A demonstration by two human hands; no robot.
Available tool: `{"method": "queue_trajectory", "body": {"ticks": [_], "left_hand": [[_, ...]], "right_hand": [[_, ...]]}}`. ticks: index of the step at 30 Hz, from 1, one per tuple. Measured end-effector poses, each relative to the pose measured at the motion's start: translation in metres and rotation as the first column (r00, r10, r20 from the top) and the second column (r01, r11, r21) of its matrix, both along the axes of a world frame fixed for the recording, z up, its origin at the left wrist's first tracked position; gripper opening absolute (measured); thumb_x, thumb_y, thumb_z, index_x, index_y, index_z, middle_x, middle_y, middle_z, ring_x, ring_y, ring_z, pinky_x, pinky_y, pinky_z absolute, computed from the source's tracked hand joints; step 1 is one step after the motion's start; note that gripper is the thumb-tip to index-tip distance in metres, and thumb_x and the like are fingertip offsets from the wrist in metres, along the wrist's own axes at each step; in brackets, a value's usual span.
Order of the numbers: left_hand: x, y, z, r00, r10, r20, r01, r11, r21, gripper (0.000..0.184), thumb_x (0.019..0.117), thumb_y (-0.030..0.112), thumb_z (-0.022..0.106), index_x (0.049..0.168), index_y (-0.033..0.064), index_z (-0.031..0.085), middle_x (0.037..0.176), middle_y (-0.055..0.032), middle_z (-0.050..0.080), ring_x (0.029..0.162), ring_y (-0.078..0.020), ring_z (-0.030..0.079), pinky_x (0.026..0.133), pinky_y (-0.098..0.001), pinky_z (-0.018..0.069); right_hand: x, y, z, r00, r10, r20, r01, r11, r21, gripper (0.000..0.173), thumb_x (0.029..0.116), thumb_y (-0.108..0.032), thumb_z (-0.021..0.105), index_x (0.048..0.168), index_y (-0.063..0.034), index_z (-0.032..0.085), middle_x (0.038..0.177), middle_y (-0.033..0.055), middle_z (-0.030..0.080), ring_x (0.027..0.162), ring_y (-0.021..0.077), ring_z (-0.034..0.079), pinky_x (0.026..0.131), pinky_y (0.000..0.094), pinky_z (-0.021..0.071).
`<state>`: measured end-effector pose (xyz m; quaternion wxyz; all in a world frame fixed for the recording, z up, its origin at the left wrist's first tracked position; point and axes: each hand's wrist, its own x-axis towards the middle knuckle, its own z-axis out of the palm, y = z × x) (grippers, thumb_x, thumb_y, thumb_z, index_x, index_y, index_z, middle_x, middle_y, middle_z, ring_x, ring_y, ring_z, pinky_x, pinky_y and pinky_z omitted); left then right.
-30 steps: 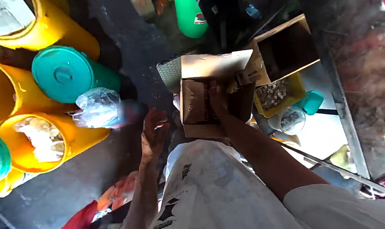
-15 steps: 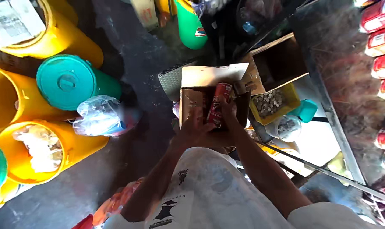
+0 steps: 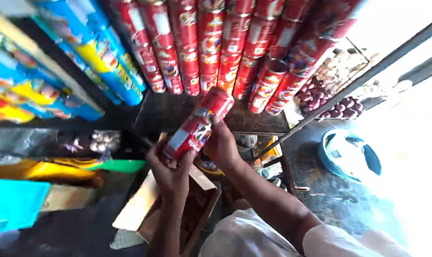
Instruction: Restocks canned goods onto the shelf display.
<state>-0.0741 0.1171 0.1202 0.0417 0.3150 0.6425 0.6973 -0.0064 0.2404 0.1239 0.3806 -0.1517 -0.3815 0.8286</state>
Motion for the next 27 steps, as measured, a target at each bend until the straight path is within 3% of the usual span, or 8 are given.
{"method": "queue_trajectory", "body": {"ticks": [2, 5, 9, 11, 15, 17, 21, 27], "left_hand": [[-0.015, 0.046, 0.046, 0.989, -0.042, -0.144, 0.047, 0.998, 0.032, 0.077, 0.0854, 0.028, 0.082, 0.142, -0.0006, 0.039, 0.127, -0.0082, 0.06, 0.109, -0.0125, 0.064, 0.09, -0.0308, 0.0588], [-0.018, 0.115, 0.114, 0.954, -0.108, -0.281, 0.112, 0.994, -0.002, 0.069, 0.0897, 0.033, 0.08, 0.14, 0.0058, 0.042, 0.128, -0.0053, 0.059, 0.107, -0.0121, 0.065, 0.089, -0.0317, 0.0585], [-0.003, 0.202, 0.164, 0.91, -0.148, -0.387, 0.219, 0.965, 0.146, 0.055, 0.0908, 0.026, 0.078, 0.13, -0.0008, 0.05, 0.115, -0.0062, 0.064, 0.102, -0.0118, 0.066, 0.088, -0.0298, 0.0588], [0.009, 0.235, 0.175, 0.895, -0.2, -0.4, 0.287, 0.943, 0.17, 0.06, 0.0906, 0.026, 0.078, 0.133, -0.0036, 0.047, 0.118, -0.0084, 0.064, 0.109, -0.0137, 0.065, 0.095, -0.0322, 0.0571], [0.035, 0.286, 0.187, 0.868, -0.336, -0.365, 0.388, 0.918, 0.078, 0.071, 0.0853, 0.022, 0.083, 0.138, -0.0023, 0.042, 0.123, -0.0097, 0.065, 0.114, -0.0148, 0.065, 0.1, -0.0342, 0.0571], [0.042, 0.307, 0.192, 0.851, -0.383, -0.361, 0.414, 0.91, 0.011, 0.069, 0.0867, 0.026, 0.082, 0.138, 0.0005, 0.045, 0.124, -0.0078, 0.065, 0.116, -0.0137, 0.065, 0.102, -0.0344, 0.056], [0.053, 0.34, 0.2, 0.758, -0.423, -0.497, 0.467, 0.883, -0.04, 0.059, 0.0909, 0.032, 0.078, 0.134, 0.0002, 0.053, 0.123, -0.0061, 0.067, 0.118, -0.0096, 0.063, 0.105, -0.0316, 0.0535], [0.064, 0.345, 0.205, 0.752, -0.466, -0.466, 0.471, 0.875, -0.113, 0.055, 0.0913, 0.034, 0.078, 0.132, 0.0039, 0.055, 0.121, -0.0032, 0.065, 0.118, -0.004, 0.061, 0.104, -0.0258, 0.0503]], "right_hand": [[0.005, 0.027, 0.027, 0.984, -0.105, -0.145, 0.099, 0.994, -0.046, 0.053, 0.1029, -0.052, 0.051, 0.14, -0.0152, 0.047, 0.128, 0.0057, 0.063, 0.117, 0.018, 0.062, 0.1, 0.0429, 0.0536], [0.001, 0.072, 0.067, 0.89, -0.278, -0.362, 0.206, 0.952, -0.225, 0.034, 0.1061, -0.045, 0.046, 0.122, -0.015, 0.053, 0.109, 0.0037, 0.065, 0.1, 0.0158, 0.065, 0.089, 0.0367, 0.0555], [0.006, 0.121, 0.113, 0.76, -0.388, -0.522, 0.152, 0.886, -0.438, 0.034, 0.1053, -0.043, 0.05, 0.124, -0.015, 0.052, 0.113, 0.0064, 0.064, 0.105, 0.0207, 0.066, 0.095, 0.042, 0.0554], [0.01, 0.141, 0.123, 0.728, -0.422, -0.541, 0.073, 0.832, -0.55, 0.049, 0.102, -0.049, 0.055, 0.136, -0.0138, 0.049, 0.125, 0.0084, 0.062, 0.114, 0.0229, 0.063, 0.1, 0.0435, 0.0531], [0.017, 0.17, 0.125, 0.714, -0.446, -0.54, -0.072, 0.719, -0.691, 0.064, 0.0939, -0.063, 0.058, 0.139, -0.0192, 0.049, 0.127, 0.0058, 0.062, 0.107, 0.0182, 0.065, 0.083, 0.0332, 0.0563], [0.019, 0.175, 0.124, 0.691, -0.435, -0.577, -0.118, 0.72, -0.684, 0.071, 0.0925, -0.068, 0.056, 0.144, -0.0205, 0.047, 0.136, 0.0054, 0.06, 0.117, 0.0192, 0.063, 0.092, 0.0353, 0.0549], [0.025, 0.186, 0.132, 0.623, -0.476, -0.621, -0.154, 0.704, -0.694, 0.072, 0.0944, -0.07, 0.05, 0.142, -0.016, 0.05, 0.136, 0.0061, 0.062, 0.126, 0.0213, 0.059, 0.106, 0.0423, 0.0491], [0.029, 0.19, 0.135, 0.586, -0.493, -0.643, -0.143, 0.718, -0.681, 0.074, 0.0946, -0.072, 0.047, 0.139, -0.0126, 0.053, 0.133, 0.0052, 0.063, 0.125, 0.0183, 0.059, 0.107, 0.0392, 0.048]]}}
